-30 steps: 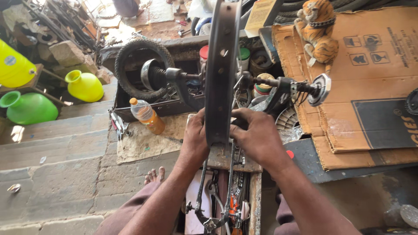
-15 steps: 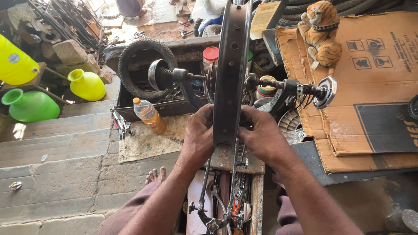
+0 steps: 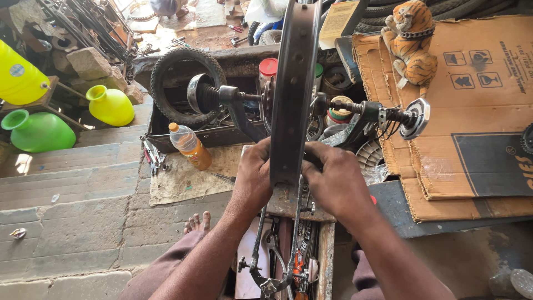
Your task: The person trues a bicycle wheel mounted on a truing stand. They rotate the wheel and use a spoke wrench to tighten or loosen individual spokes, periodically checking the alignment against a fixed brake caliper to ensure the rim runs true.
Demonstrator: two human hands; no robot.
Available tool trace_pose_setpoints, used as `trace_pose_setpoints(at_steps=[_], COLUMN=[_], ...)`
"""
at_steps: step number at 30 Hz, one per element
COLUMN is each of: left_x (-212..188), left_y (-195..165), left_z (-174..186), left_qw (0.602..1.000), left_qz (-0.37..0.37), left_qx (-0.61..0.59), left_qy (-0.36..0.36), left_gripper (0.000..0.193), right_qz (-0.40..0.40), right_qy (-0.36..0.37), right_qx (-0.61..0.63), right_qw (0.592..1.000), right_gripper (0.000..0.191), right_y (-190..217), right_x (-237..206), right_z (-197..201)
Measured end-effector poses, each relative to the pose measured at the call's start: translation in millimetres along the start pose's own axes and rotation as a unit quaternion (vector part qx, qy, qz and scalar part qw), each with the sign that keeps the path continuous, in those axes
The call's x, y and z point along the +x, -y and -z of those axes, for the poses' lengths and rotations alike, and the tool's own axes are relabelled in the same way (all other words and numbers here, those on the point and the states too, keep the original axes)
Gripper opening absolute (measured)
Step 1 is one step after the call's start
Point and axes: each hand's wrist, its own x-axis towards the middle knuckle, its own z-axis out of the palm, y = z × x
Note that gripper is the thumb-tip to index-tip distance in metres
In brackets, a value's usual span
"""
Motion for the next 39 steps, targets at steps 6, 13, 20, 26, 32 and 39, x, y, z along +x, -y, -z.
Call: trace_pose_setpoints(at_steps=[6,13,20,26,32,39], left_x=[1,0,3,4,8,-1], left_y=[-7,-9,-2,-9,3,5], left_z=[-1,2,14,65,36,8], left_qw=[0.995,0.996,0.994,0.797,0.973,0.992], left_qz=[-0.083,-0.055,-0.076,-0.074,-0.052,-0.023], left_qx=[0.032,0.038,-0.005,-0.574,-0.223,-0.111], left_qy=[-0.042,-0.051,-0.080,0.171,0.020,0.060], left_gripper=[0.031,0.029,0.037,0.078,0.063,0.050], right_qz=[-0.007,-0.018,0.002,-0.009,-0.050,-0.030], right_qy=[0.032,0.065,0.053,0.068,0.067,0.072], right_qx=[0.067,0.152,0.104,0.118,0.175,0.194], right_qw=[0.997,0.986,0.993,0.991,0.981,0.978], right_gripper=[0.030,0.037,0.039,0.038,0.033,0.032], right_y=[-2,1,-5,-7,-8,3], right_x=[7,8,7,6,14,7], right_z=[0,-6,-5,-2,-5,6])
